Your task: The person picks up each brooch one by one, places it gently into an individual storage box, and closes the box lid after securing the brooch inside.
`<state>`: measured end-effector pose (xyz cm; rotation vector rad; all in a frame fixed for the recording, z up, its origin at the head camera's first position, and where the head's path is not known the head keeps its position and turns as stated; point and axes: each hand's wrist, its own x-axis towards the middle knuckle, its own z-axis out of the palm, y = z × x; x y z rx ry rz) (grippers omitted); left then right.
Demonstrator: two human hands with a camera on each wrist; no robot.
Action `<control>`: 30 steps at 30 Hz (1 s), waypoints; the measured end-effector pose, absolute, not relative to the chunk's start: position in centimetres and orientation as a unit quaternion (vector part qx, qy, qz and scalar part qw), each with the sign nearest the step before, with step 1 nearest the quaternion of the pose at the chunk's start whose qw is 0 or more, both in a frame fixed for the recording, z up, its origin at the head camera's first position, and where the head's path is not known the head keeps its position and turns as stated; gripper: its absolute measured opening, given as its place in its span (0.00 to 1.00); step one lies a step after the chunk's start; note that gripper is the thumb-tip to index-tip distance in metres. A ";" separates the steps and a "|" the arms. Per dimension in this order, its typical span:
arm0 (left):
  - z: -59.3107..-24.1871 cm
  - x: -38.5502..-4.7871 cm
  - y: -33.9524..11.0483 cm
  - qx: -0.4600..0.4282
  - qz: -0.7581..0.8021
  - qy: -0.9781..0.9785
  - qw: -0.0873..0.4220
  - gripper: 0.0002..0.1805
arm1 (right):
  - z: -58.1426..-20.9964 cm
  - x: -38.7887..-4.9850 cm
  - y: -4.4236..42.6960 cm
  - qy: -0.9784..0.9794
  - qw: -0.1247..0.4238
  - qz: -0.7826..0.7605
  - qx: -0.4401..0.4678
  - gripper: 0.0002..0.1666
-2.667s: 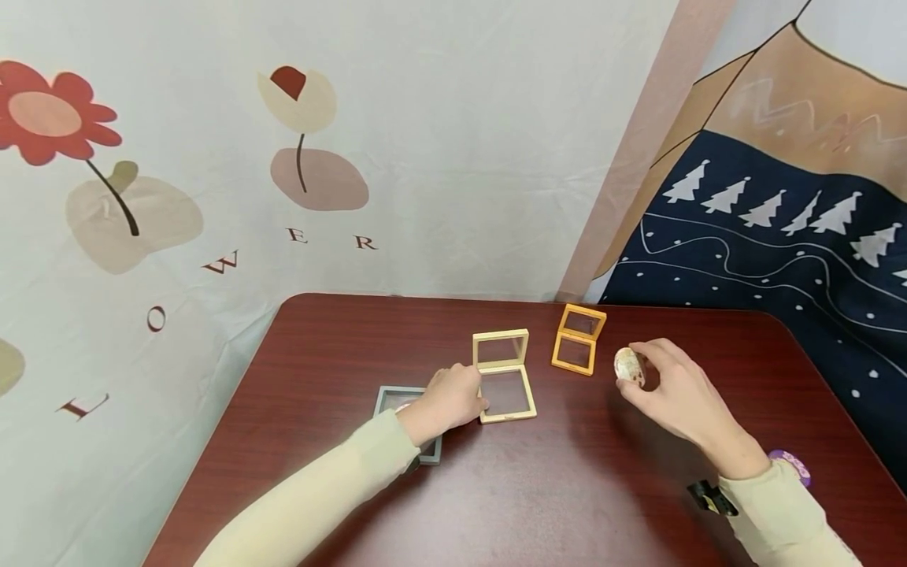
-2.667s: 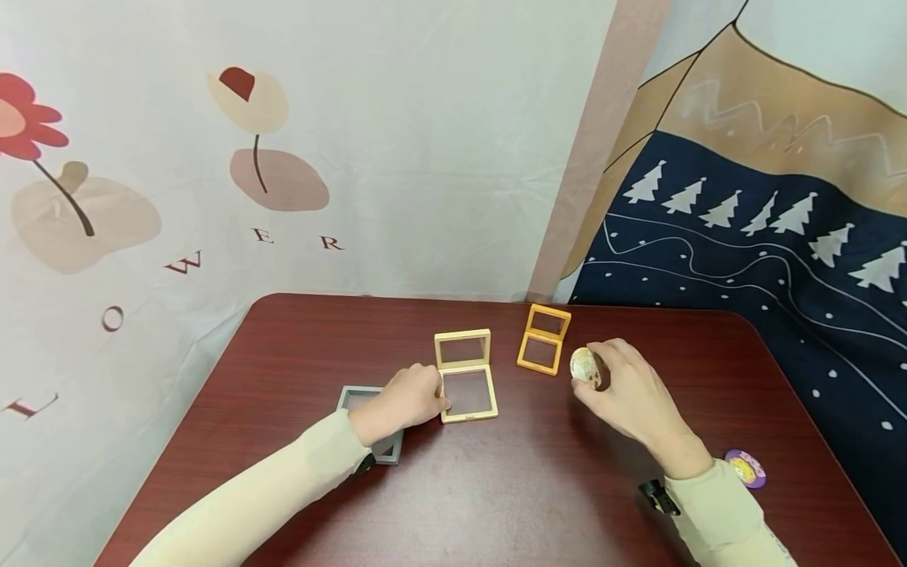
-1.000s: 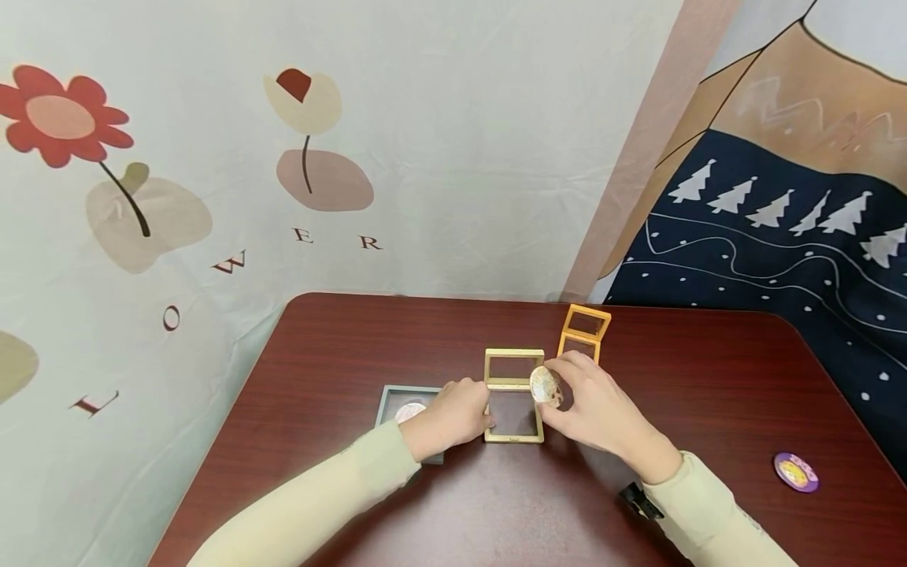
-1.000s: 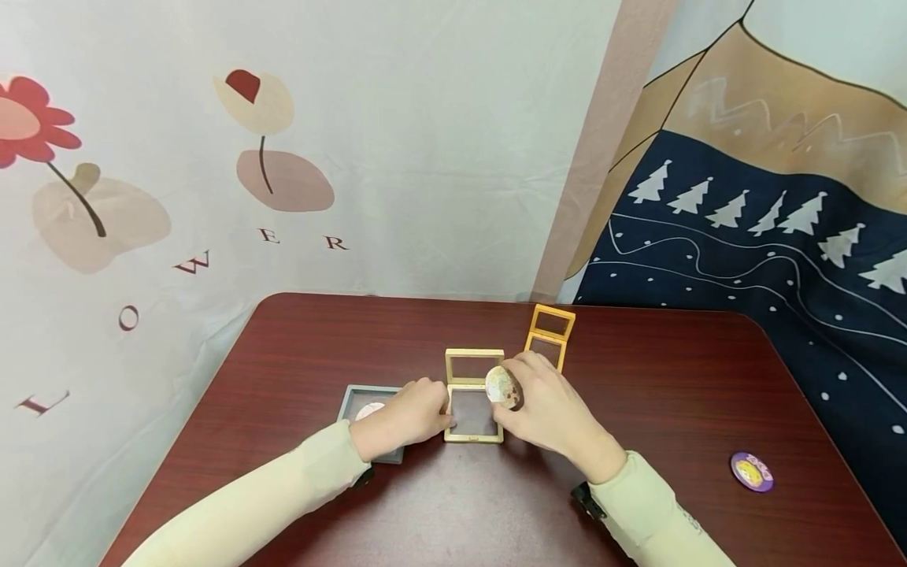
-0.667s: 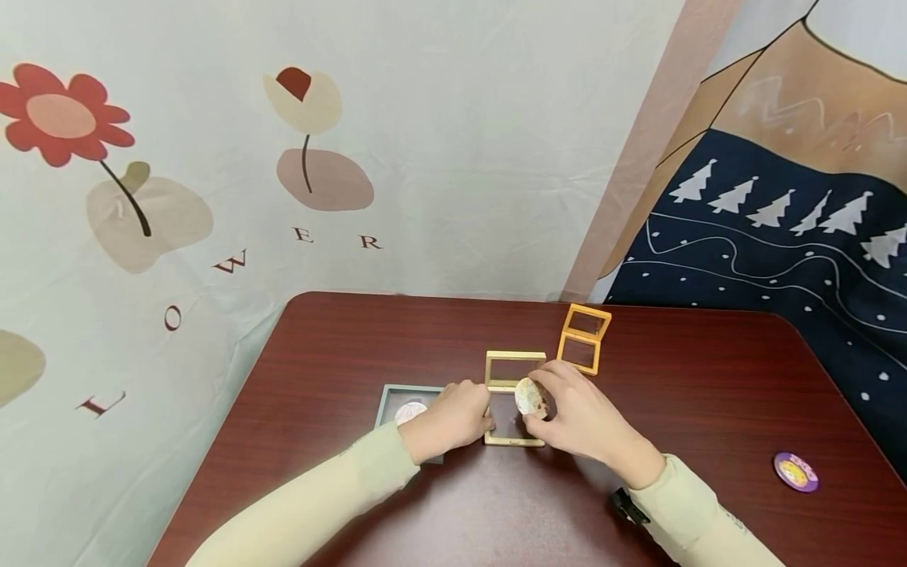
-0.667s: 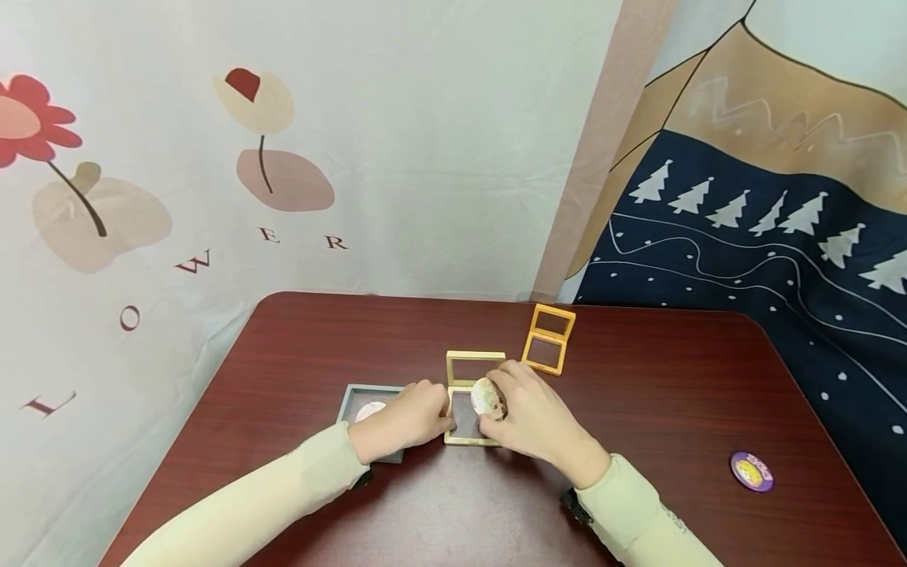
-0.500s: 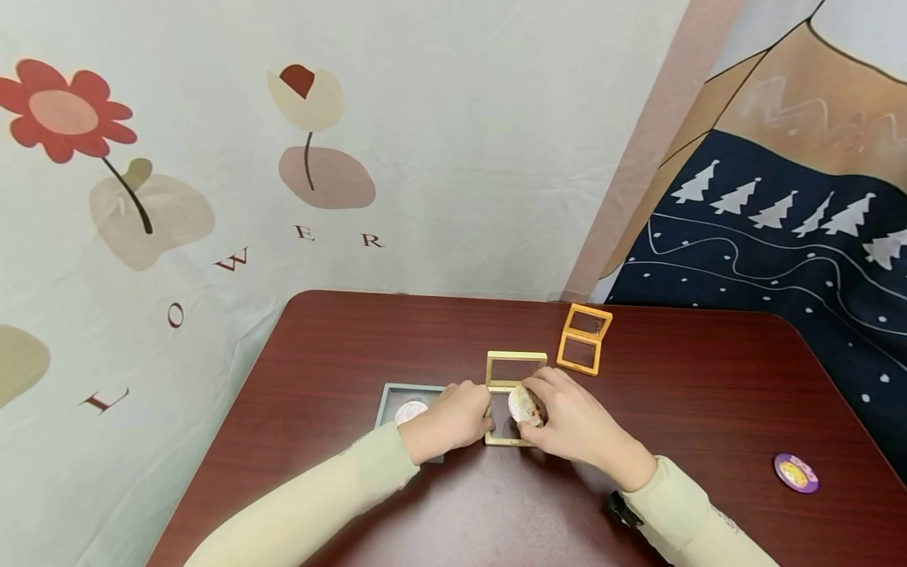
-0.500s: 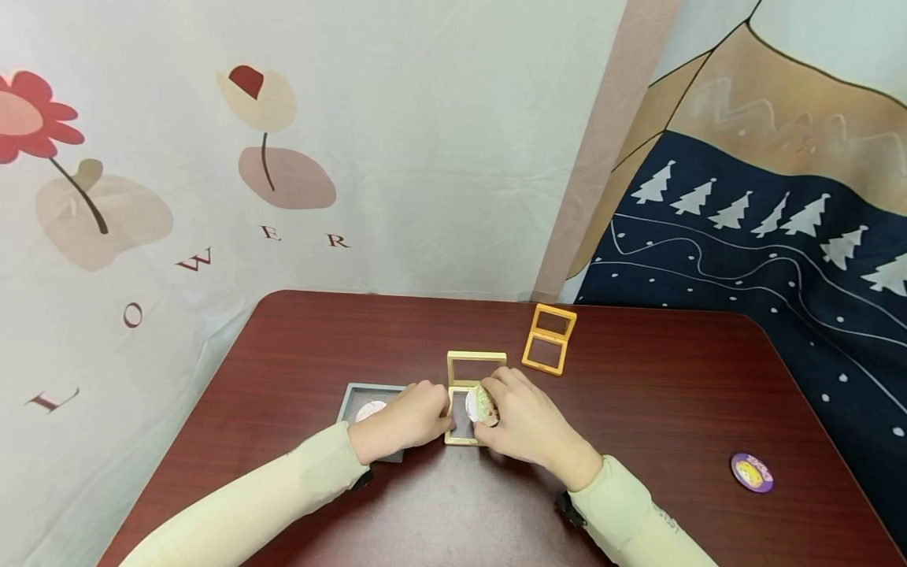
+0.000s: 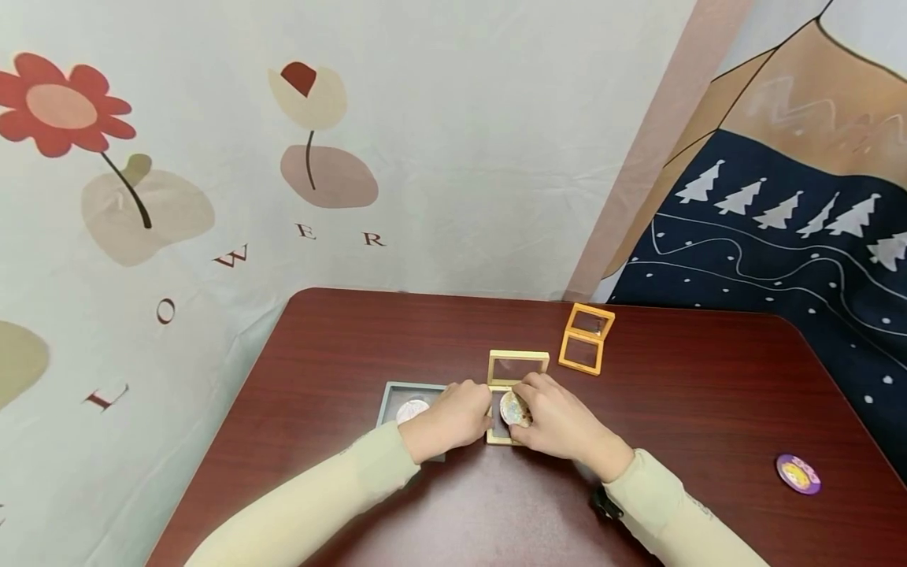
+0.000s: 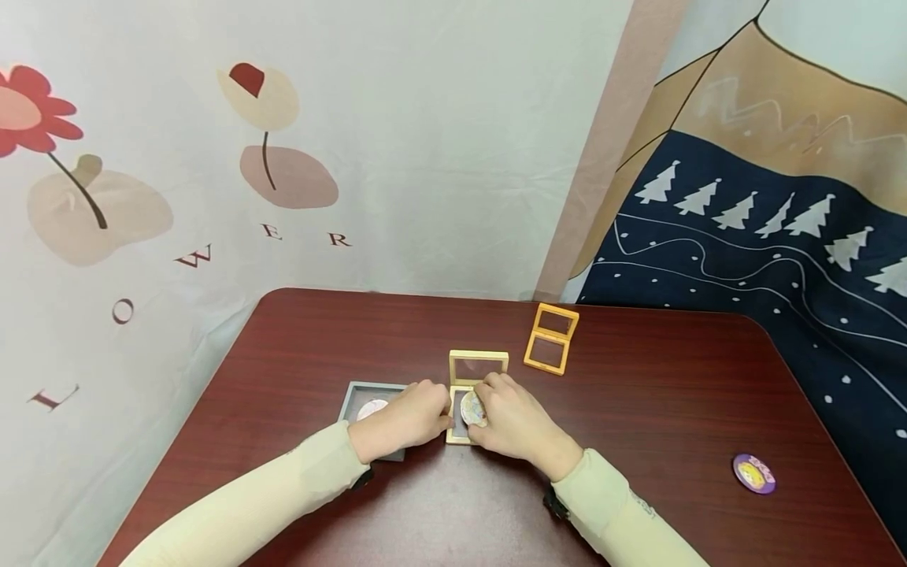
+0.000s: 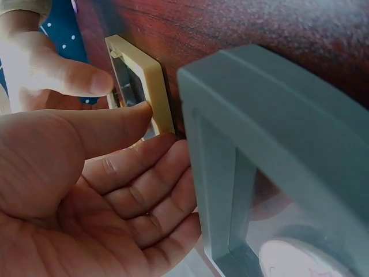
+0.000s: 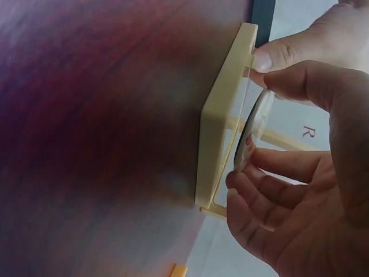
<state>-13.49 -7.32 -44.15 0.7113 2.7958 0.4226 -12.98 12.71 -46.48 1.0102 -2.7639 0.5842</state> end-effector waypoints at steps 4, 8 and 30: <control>-44.2 -13.5 -7.3 0.243 0.146 0.952 0.115 0.19 | -46.6 -13.1 12.6 -0.921 0.057 0.182 0.339 0.26; -44.2 -13.6 -7.2 0.240 0.149 0.952 0.121 0.19 | -46.8 -13.2 12.6 -0.923 0.054 0.171 0.341 0.26; -44.1 -13.3 -7.2 0.230 0.157 0.951 0.134 0.21 | -44.3 -13.1 14.9 -0.906 0.139 0.240 0.321 0.09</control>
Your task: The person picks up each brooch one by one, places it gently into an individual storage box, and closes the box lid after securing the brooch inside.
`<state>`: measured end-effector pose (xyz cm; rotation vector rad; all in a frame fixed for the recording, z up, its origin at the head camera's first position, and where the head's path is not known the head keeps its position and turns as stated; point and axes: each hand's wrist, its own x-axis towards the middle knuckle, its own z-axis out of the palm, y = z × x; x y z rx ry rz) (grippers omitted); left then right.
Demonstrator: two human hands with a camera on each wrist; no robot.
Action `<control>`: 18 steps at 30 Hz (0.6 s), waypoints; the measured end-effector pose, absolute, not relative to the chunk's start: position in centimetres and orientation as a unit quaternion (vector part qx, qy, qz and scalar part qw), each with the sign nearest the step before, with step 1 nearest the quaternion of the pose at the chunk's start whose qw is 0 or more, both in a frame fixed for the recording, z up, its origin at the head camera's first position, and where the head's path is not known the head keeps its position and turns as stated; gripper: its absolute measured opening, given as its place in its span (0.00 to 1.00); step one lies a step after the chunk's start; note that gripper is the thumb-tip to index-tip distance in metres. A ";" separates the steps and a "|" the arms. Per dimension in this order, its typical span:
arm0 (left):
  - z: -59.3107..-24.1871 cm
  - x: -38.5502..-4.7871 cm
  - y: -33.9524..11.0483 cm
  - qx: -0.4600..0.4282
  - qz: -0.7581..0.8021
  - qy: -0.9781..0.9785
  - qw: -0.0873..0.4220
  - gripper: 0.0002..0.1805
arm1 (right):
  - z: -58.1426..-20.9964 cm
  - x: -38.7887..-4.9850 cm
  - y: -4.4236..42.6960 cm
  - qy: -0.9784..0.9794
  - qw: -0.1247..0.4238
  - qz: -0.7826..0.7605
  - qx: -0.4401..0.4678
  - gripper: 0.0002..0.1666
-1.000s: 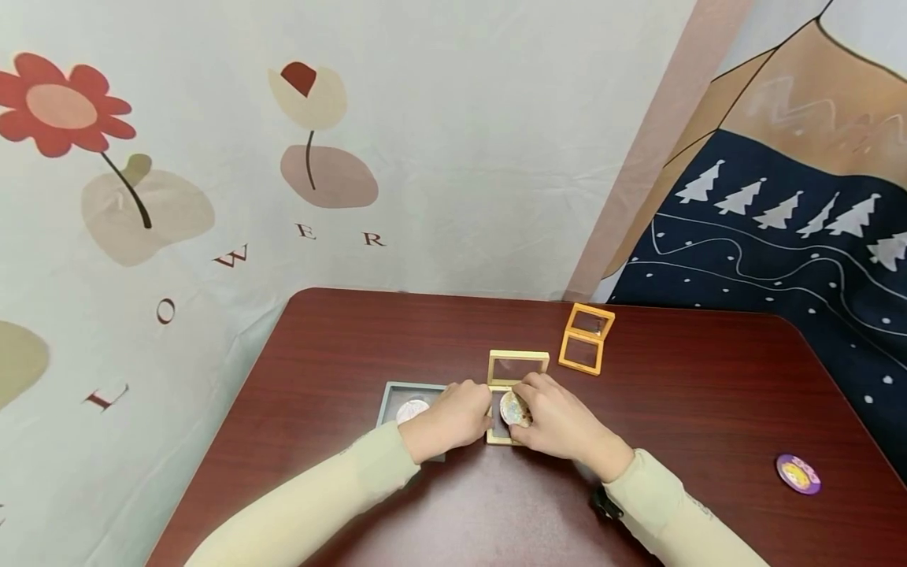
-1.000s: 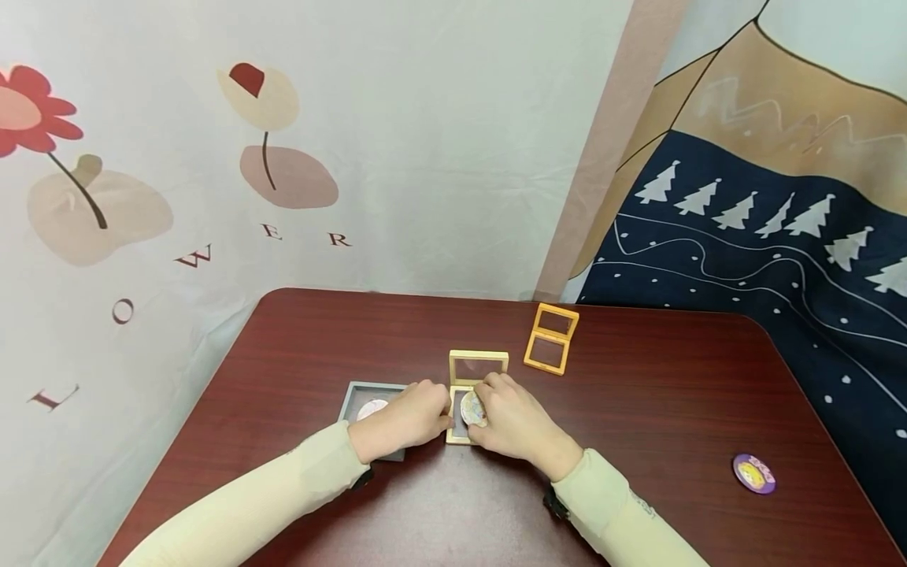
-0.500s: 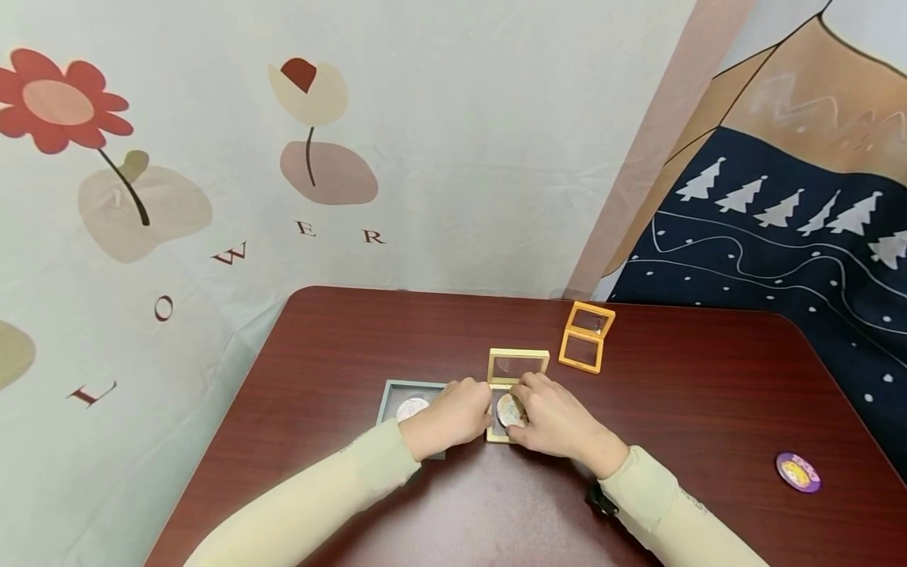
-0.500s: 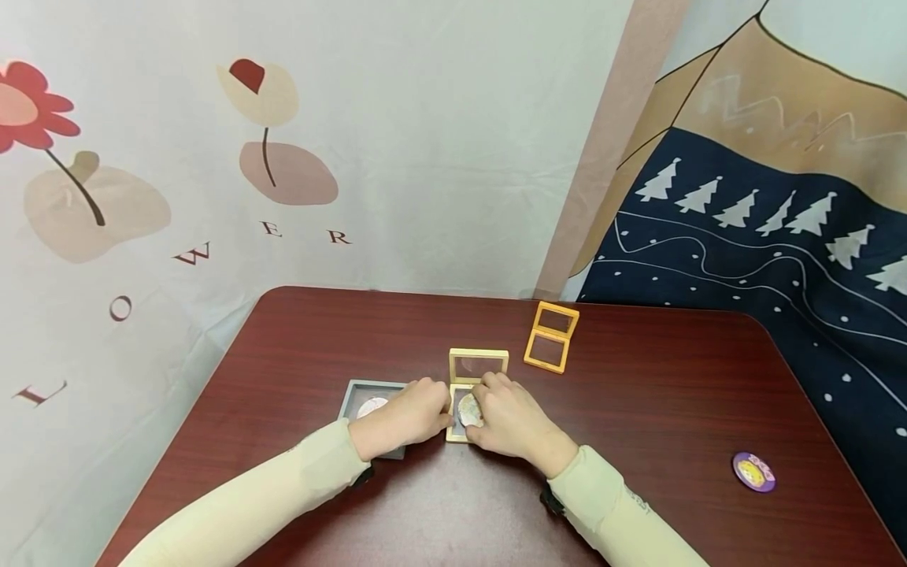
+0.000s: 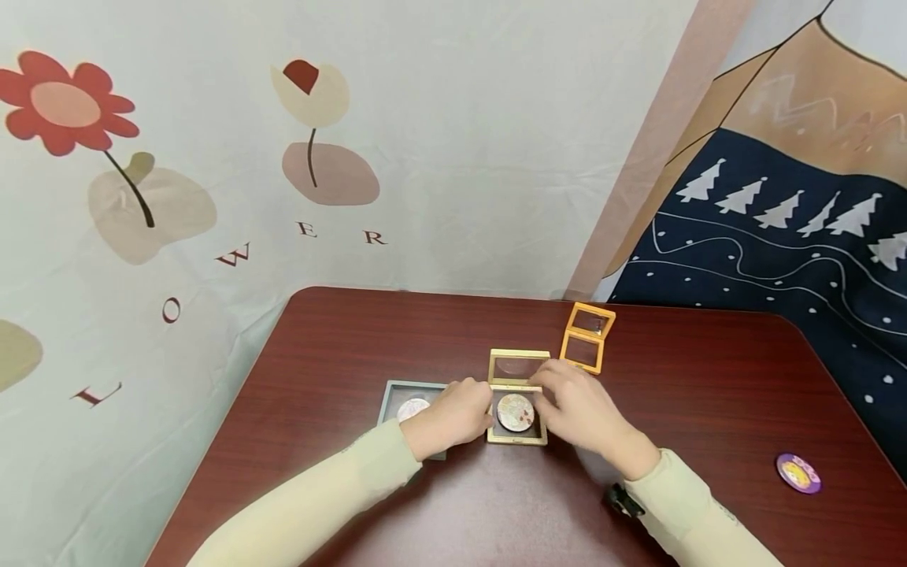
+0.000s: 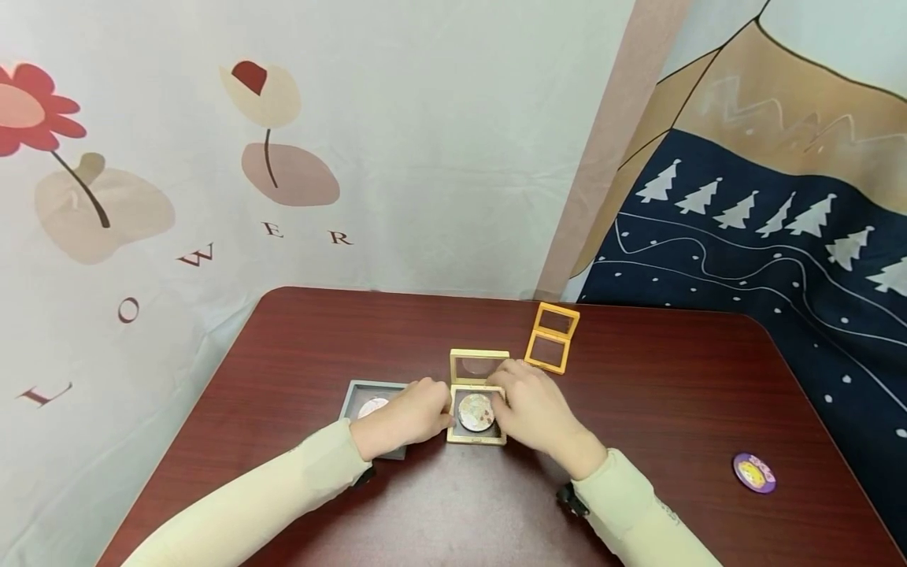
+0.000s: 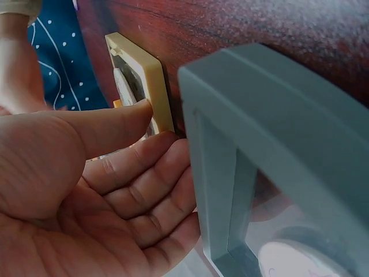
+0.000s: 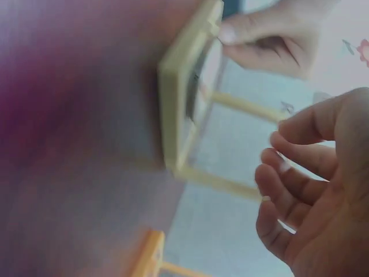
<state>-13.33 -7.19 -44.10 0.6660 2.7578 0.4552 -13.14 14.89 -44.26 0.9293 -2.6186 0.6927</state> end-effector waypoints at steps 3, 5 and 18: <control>-44.0 -13.3 -7.2 0.223 0.159 0.952 0.137 0.21 | -43.4 -13.5 15.8 -0.909 0.140 0.262 0.291 0.07; -44.0 -13.2 -7.1 0.219 0.157 0.953 0.139 0.21 | -42.9 -13.7 16.3 -0.912 0.137 0.272 0.274 0.07; -43.9 -13.4 -6.9 0.220 0.147 0.955 0.136 0.20 | -44.0 -15.0 16.6 -0.906 0.155 0.286 0.270 0.18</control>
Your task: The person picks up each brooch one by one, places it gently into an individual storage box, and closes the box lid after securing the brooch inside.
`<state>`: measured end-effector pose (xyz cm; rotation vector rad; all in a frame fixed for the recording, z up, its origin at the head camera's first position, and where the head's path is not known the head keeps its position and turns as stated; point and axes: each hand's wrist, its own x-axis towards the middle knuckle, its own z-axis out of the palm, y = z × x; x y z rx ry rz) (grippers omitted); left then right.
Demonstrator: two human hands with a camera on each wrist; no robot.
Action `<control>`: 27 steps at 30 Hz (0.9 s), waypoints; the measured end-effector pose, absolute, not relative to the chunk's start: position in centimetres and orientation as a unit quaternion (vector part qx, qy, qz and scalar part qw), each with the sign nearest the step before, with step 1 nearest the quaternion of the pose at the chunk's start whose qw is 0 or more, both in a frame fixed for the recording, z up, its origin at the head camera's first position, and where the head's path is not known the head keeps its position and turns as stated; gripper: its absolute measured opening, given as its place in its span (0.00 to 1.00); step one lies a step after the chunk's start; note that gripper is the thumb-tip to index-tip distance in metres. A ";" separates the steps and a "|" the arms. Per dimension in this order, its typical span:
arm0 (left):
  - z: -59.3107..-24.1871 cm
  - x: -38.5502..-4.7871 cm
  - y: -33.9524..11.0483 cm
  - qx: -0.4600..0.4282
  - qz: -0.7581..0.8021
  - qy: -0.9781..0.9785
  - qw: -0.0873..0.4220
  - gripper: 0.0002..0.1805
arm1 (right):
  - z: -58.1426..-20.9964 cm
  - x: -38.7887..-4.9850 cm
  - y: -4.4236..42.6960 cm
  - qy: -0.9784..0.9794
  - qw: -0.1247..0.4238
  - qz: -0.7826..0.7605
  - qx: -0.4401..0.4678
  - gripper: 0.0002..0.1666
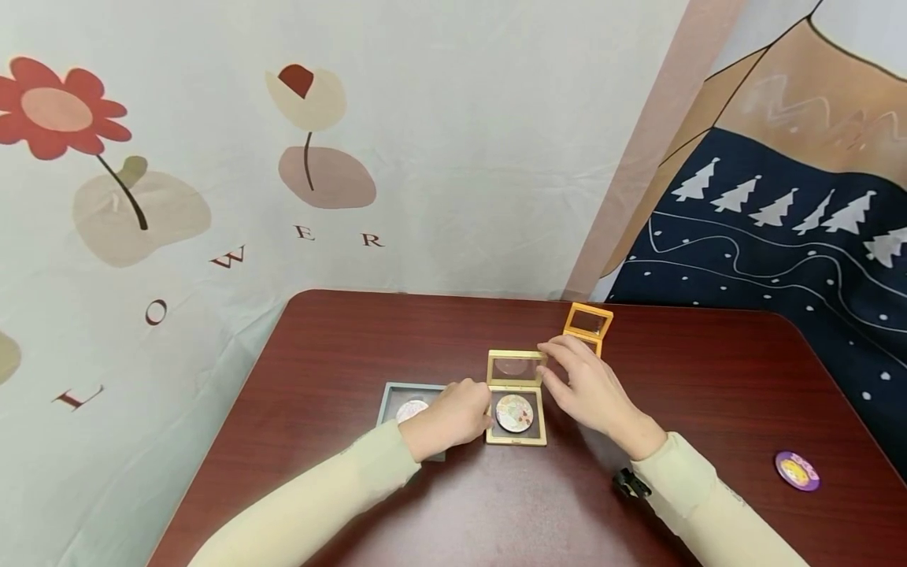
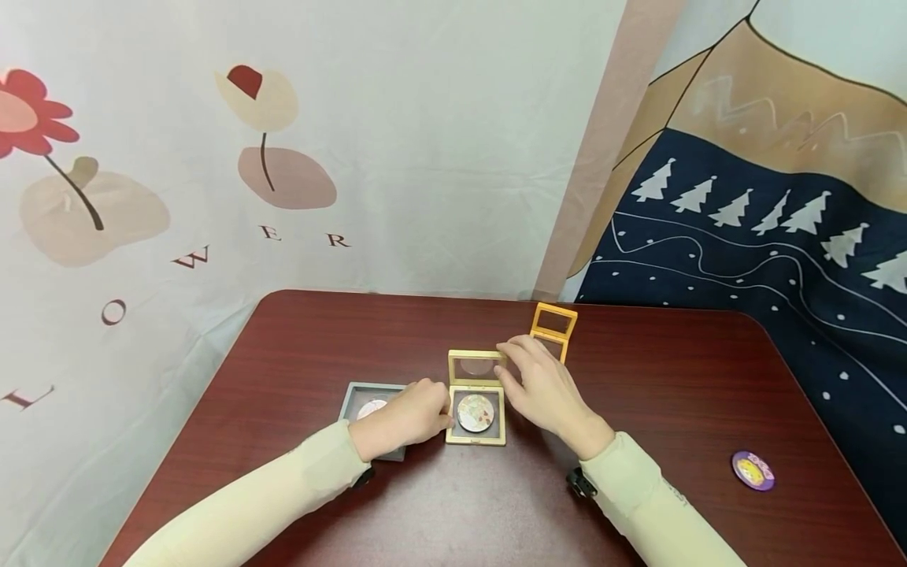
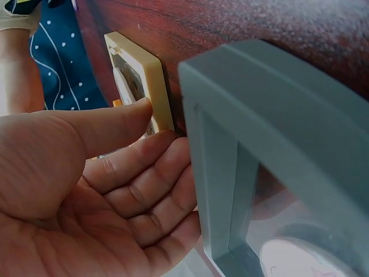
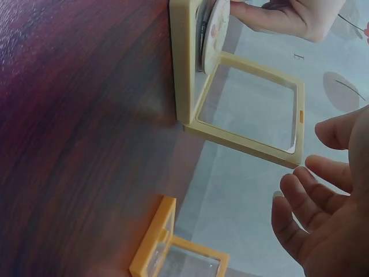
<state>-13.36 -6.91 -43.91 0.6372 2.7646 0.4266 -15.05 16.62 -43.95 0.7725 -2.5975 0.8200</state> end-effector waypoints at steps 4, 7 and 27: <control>-43.9 -13.3 -7.0 0.220 0.149 0.954 0.136 0.21 | -44.2 -15.2 16.5 -0.908 0.141 0.297 0.260 0.18; -43.9 -13.3 -7.0 0.219 0.156 0.953 0.138 0.22 | -44.3 -15.2 16.4 -0.906 0.139 0.309 0.253 0.15; -44.4 -13.0 -7.4 0.230 0.179 0.948 0.132 0.26 | -44.7 -12.8 16.8 -0.895 0.136 0.299 0.302 0.13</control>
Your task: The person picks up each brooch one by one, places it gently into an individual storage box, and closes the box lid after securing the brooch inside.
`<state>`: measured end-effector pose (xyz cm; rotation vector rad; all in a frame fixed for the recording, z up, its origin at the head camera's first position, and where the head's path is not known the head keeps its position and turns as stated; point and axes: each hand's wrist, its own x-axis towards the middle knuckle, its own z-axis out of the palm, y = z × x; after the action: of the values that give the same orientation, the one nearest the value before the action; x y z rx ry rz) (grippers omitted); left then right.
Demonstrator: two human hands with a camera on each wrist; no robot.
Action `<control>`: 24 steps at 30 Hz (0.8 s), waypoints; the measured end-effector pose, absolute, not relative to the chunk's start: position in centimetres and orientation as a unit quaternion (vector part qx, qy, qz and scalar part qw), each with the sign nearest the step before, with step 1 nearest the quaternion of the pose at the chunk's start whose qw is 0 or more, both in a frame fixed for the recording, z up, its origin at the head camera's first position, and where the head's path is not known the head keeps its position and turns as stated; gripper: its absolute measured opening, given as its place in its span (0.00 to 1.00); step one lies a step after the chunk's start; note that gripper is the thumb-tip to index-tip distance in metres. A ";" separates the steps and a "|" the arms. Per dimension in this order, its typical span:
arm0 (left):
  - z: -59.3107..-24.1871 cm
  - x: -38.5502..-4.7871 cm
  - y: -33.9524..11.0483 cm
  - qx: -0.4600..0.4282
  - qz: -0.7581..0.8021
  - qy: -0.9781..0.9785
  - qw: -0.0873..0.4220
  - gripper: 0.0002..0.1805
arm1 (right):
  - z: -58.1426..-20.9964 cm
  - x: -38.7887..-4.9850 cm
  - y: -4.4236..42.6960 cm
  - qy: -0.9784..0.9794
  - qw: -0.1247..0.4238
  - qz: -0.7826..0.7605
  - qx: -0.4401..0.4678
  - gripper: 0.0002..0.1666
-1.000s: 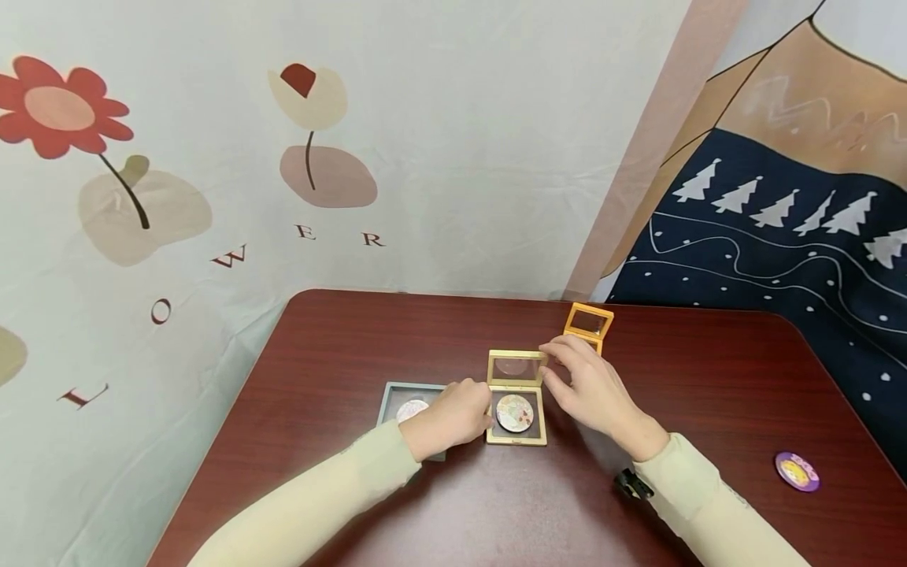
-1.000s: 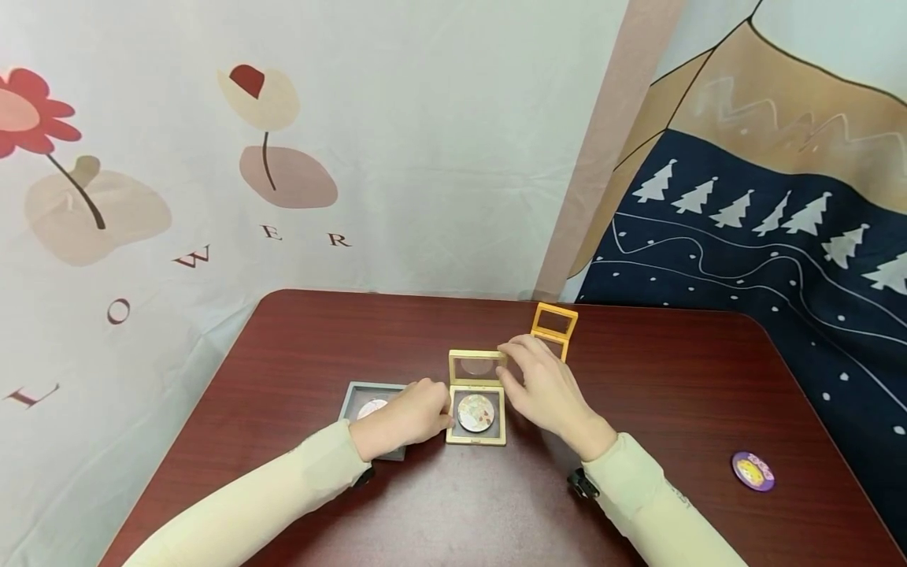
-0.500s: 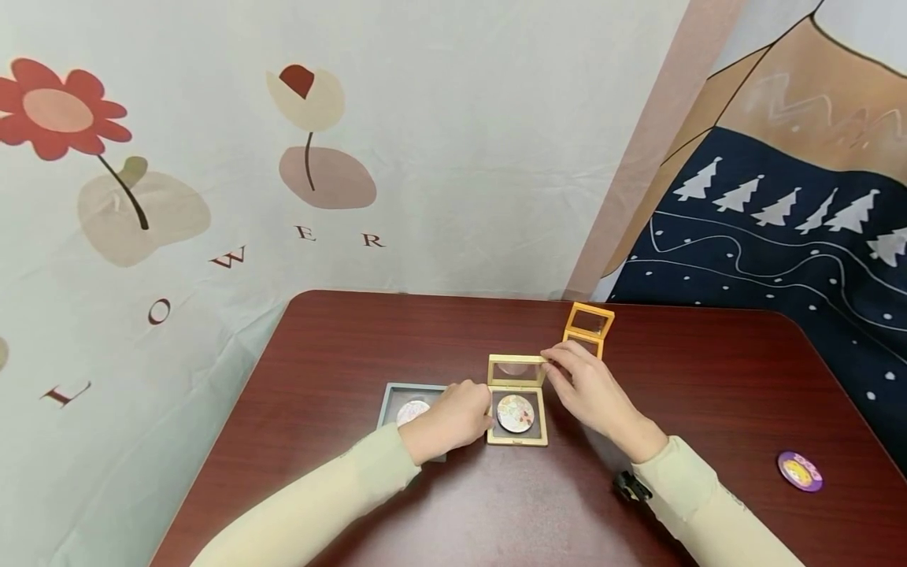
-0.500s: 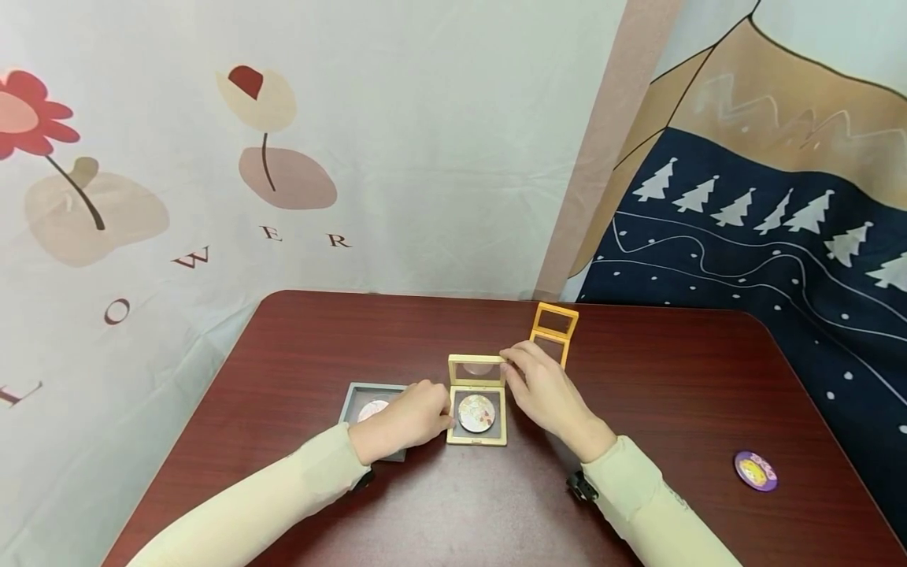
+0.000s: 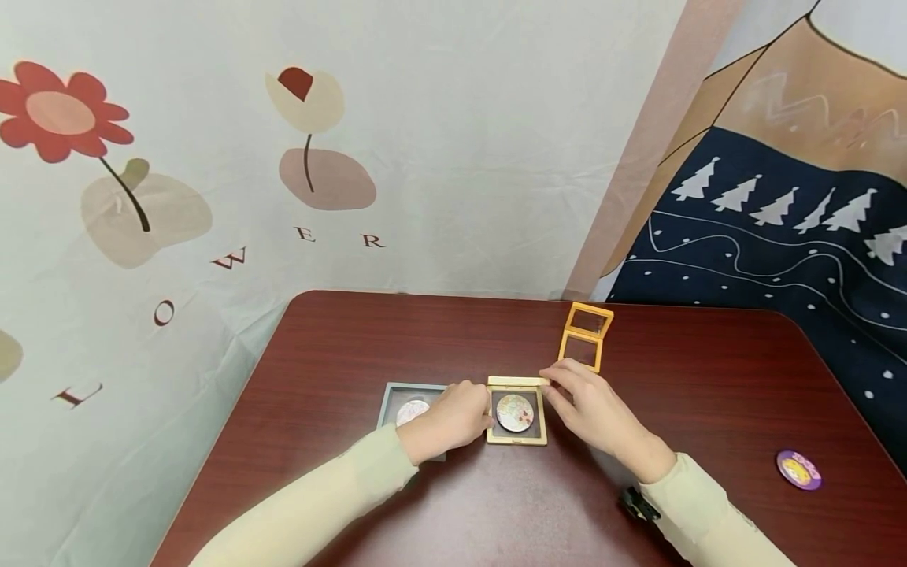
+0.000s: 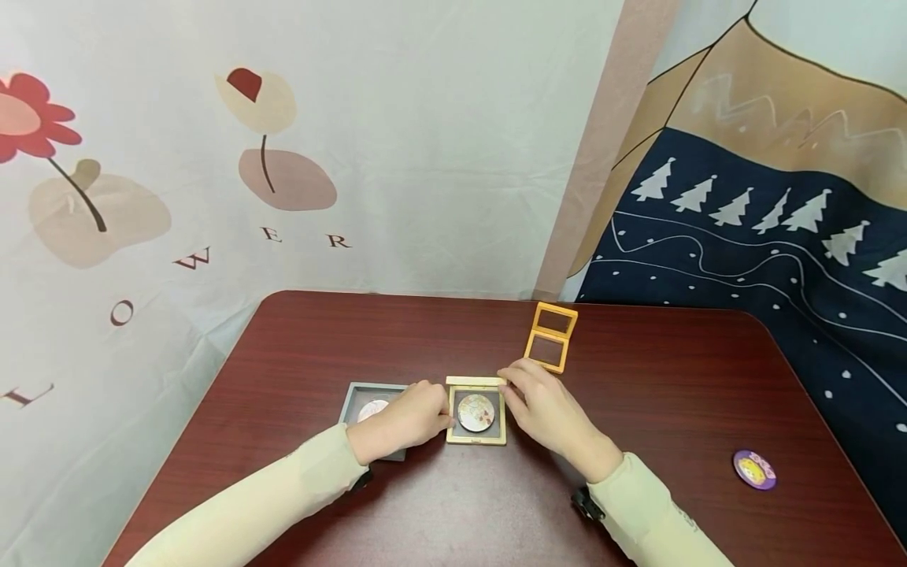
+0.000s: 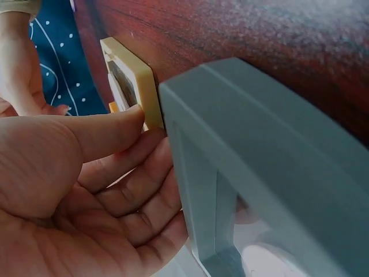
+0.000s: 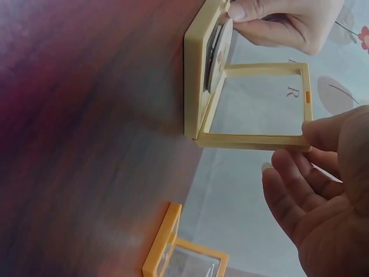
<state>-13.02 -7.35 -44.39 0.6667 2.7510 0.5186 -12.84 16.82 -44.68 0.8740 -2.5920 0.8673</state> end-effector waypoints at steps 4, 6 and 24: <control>-44.5 -13.0 -7.5 0.241 0.176 0.947 0.122 0.29 | -44.8 -12.3 16.9 -0.892 0.145 0.287 0.319 0.13; -44.5 -13.1 -7.6 0.247 0.171 0.947 0.116 0.30 | -44.9 -11.9 16.9 -0.891 0.151 0.280 0.325 0.13; -44.4 -13.0 -7.9 0.257 0.159 0.948 0.101 0.24 | -45.5 -10.4 17.2 -0.885 0.147 0.256 0.361 0.12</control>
<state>-12.99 -7.87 -44.35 0.7594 2.8001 0.4705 -10.42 17.17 -45.54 1.0394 -2.5466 0.7363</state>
